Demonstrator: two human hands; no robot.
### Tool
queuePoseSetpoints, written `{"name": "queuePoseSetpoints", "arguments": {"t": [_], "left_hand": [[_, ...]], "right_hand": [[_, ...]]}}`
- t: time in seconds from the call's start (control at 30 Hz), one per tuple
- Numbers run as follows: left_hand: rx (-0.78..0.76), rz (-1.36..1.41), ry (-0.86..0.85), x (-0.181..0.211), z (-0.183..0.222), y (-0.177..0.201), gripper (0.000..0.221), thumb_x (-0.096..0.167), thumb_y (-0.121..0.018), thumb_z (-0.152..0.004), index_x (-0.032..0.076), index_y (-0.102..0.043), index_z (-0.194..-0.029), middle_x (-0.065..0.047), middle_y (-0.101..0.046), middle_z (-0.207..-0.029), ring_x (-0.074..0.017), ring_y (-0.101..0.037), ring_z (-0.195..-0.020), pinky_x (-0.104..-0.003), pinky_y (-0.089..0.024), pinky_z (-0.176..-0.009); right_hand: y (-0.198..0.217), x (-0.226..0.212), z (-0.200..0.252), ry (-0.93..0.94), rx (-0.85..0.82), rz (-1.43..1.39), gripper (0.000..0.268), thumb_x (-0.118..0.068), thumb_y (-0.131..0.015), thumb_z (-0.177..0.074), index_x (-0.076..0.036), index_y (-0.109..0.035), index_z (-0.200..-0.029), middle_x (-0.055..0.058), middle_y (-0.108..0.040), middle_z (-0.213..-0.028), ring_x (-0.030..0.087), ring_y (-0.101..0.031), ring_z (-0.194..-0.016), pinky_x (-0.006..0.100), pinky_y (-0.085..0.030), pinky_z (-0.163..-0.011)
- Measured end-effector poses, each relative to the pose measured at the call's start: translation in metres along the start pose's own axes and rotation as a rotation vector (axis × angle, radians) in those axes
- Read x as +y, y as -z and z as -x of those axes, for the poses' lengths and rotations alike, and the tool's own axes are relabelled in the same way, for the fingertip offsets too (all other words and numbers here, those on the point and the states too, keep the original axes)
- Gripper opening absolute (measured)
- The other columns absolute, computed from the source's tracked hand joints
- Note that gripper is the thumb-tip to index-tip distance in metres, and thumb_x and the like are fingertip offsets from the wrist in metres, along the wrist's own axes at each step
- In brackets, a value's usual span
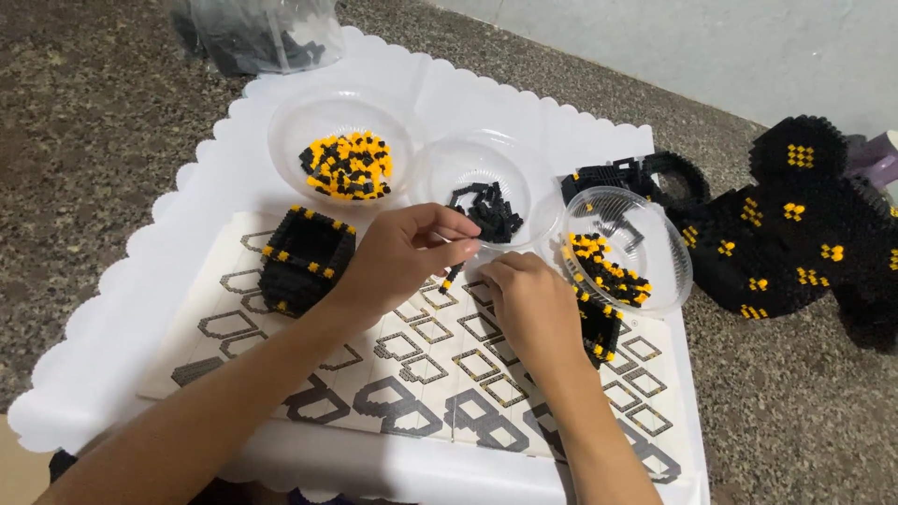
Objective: Assembling a 3D puzzle by snapping together small black and yellow interlocking plastic pieces.
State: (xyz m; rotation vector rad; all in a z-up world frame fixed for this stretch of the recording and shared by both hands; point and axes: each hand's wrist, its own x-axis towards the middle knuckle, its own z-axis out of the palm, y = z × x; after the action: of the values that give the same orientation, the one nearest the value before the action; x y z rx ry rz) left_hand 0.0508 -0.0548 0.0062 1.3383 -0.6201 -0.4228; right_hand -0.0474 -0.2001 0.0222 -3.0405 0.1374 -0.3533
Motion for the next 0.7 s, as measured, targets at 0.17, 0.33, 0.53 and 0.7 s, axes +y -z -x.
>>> {"name": "queuePoseSetpoints", "arguments": {"t": [0.17,0.33,0.53,0.7], "left_hand": [[-0.038,-0.053,-0.015,0.003,0.002,0.002,0.018,0.014,-0.071,-0.081,0.003,-0.070,-0.096,-0.007,-0.062,-0.071,-0.0119,-0.060,-0.070,-0.025,-0.054,-0.063],[-0.043,-0.001,-0.031,0.010,0.005,-0.002,0.020,0.013,-0.073,-0.079,0.003,-0.071,-0.096,-0.008,-0.065,-0.071,-0.0141,-0.062,-0.075,-0.028,-0.055,-0.065],[-0.024,0.017,-0.058,0.015,0.008,-0.003,0.019,0.009,-0.073,-0.078,0.002,-0.072,-0.095,-0.007,-0.065,-0.069,-0.0141,-0.064,-0.074,-0.027,-0.056,-0.066],[-0.054,0.047,-0.016,0.006,0.006,-0.006,0.023,0.012,-0.074,-0.078,0.003,-0.072,-0.099,-0.011,-0.071,-0.079,-0.0151,-0.064,-0.079,-0.026,-0.052,-0.069]], "right_hand": [[0.015,-0.006,0.000,-0.113,0.038,-0.442,0.015,-0.006,-0.067,-0.080,-0.011,-0.075,-0.091,0.008,-0.073,-0.084,0.026,-0.070,-0.082,0.036,-0.057,-0.071],[0.028,-0.016,-0.003,-0.406,0.084,-1.116,0.019,-0.001,-0.064,-0.079,0.001,-0.072,-0.096,0.016,-0.074,-0.081,0.017,-0.068,-0.072,0.029,-0.059,-0.072],[0.029,-0.023,-0.003,-0.522,0.141,-1.327,0.019,-0.003,-0.064,-0.083,0.008,-0.068,-0.098,0.020,-0.071,-0.079,0.023,-0.070,-0.073,0.034,-0.060,-0.071],[0.026,-0.020,-0.003,-0.501,0.238,-1.367,0.020,-0.002,-0.068,-0.080,0.009,-0.068,-0.096,0.021,-0.068,-0.077,0.023,-0.069,-0.072,0.033,-0.060,-0.069]]}}
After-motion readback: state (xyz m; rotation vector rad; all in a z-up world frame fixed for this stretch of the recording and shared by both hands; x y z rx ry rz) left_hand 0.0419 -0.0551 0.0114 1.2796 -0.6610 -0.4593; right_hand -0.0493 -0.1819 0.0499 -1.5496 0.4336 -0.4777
